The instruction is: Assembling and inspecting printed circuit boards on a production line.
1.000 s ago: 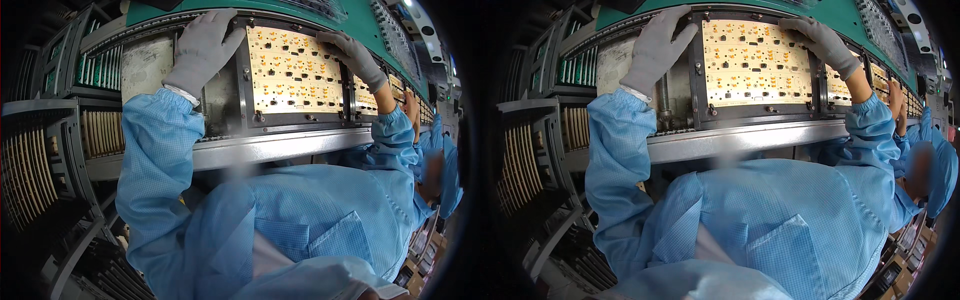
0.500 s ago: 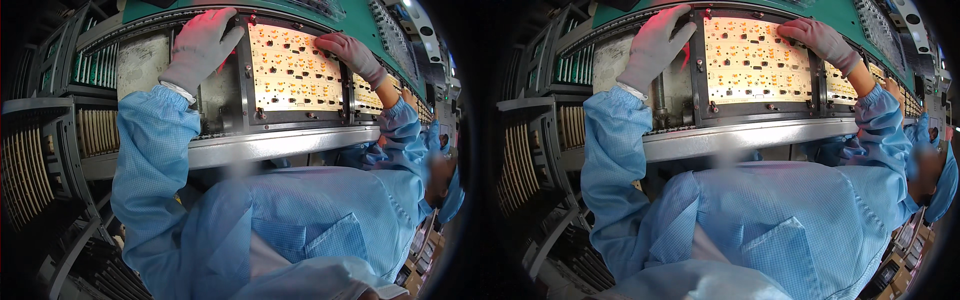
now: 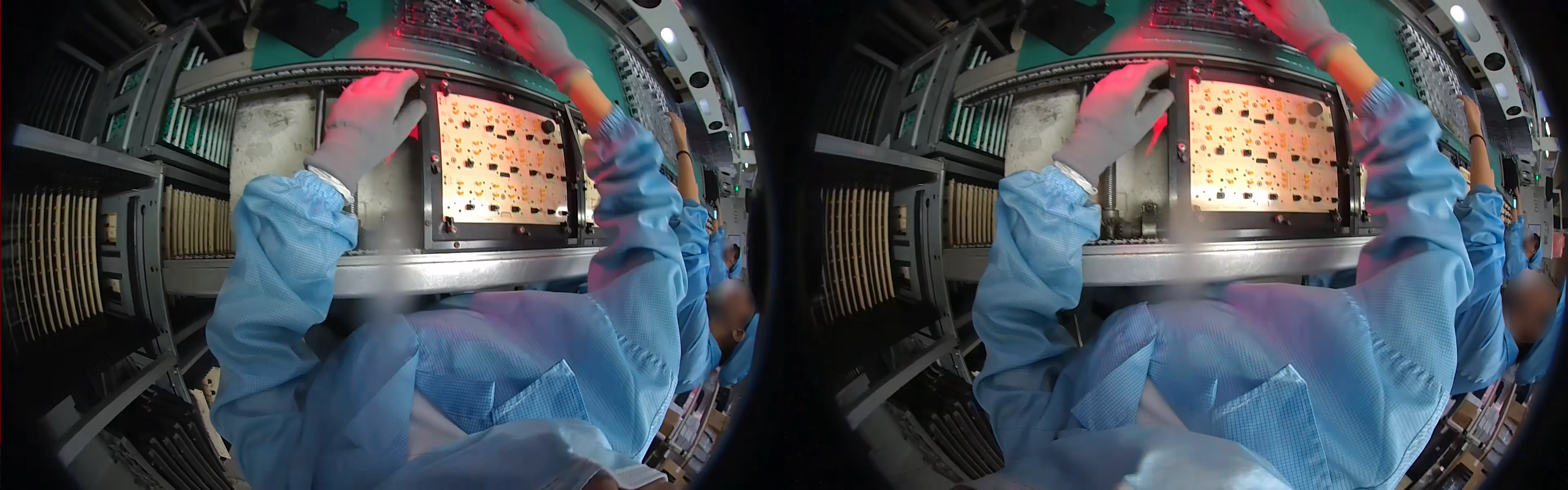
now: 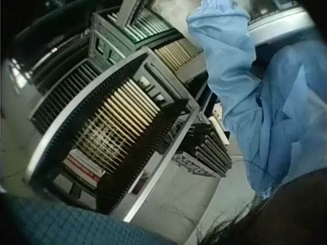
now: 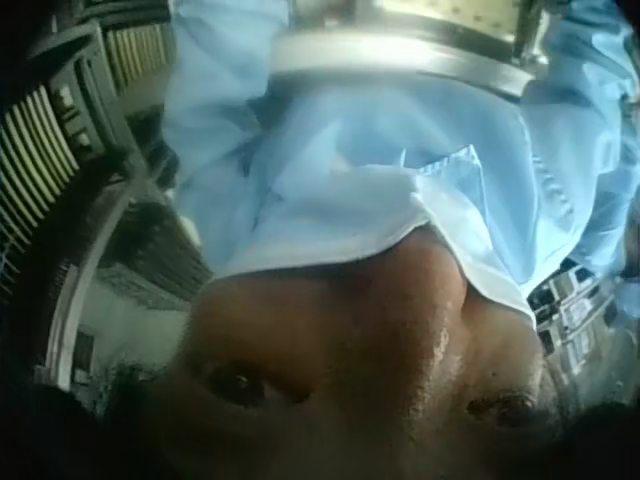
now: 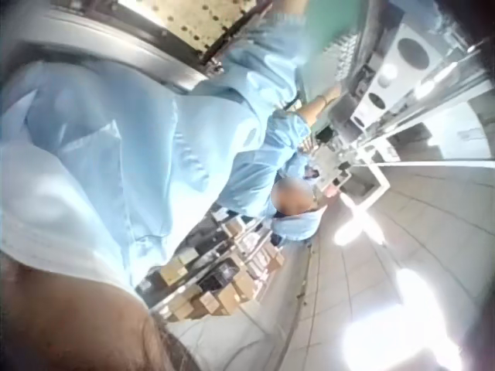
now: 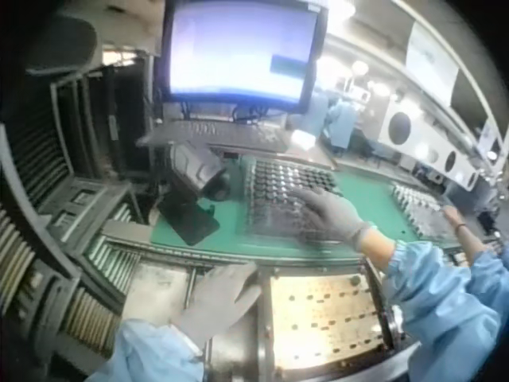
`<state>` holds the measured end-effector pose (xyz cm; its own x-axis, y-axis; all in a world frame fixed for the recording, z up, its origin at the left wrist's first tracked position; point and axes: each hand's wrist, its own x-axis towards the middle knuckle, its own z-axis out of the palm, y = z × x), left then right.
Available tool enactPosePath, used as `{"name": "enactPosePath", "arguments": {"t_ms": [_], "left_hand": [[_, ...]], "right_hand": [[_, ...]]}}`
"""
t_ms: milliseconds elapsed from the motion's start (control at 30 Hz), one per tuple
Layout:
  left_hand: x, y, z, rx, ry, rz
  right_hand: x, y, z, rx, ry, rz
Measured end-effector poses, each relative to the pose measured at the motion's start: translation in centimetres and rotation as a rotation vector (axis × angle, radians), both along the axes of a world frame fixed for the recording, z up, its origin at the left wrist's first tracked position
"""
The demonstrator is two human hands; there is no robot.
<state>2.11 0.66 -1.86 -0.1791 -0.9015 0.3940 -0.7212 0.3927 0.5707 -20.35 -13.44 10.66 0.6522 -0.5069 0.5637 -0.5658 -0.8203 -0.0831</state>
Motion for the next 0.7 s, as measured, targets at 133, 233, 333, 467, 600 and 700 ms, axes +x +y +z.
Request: {"name": "enactPosePath", "arguments": {"t_ms": [133,233,333,467,600,700], "left_hand": [[0.0,0.1,0.0,0.012,0.008,-0.026],[0.6,0.4,0.1,-0.004,-0.028,-0.020],[0.2,0.8,0.5,0.028,-0.154,0.030],[0.4,0.5,0.0,0.010,-0.087,-0.038],[0.5,0.6,-0.2,0.014,-0.052,-0.058],[0.7,0.6,-0.5,-0.037,-0.041,-0.045]], "right_hand": [[2.3,-8.7,-2.9,0.200,0.403,-0.324],[3.9,-10.3,-3.0,0.198,0.389,-0.337],[4.9,-11.3,-1.3,0.288,0.585,-0.352],[5.7,-13.5,-2.8,0.086,0.743,-0.280],[0.4,-7.8,-2.1,0.347,0.067,-0.243],[-5.2,-3.7,-2.3,0.810,-0.191,-0.022]]}}
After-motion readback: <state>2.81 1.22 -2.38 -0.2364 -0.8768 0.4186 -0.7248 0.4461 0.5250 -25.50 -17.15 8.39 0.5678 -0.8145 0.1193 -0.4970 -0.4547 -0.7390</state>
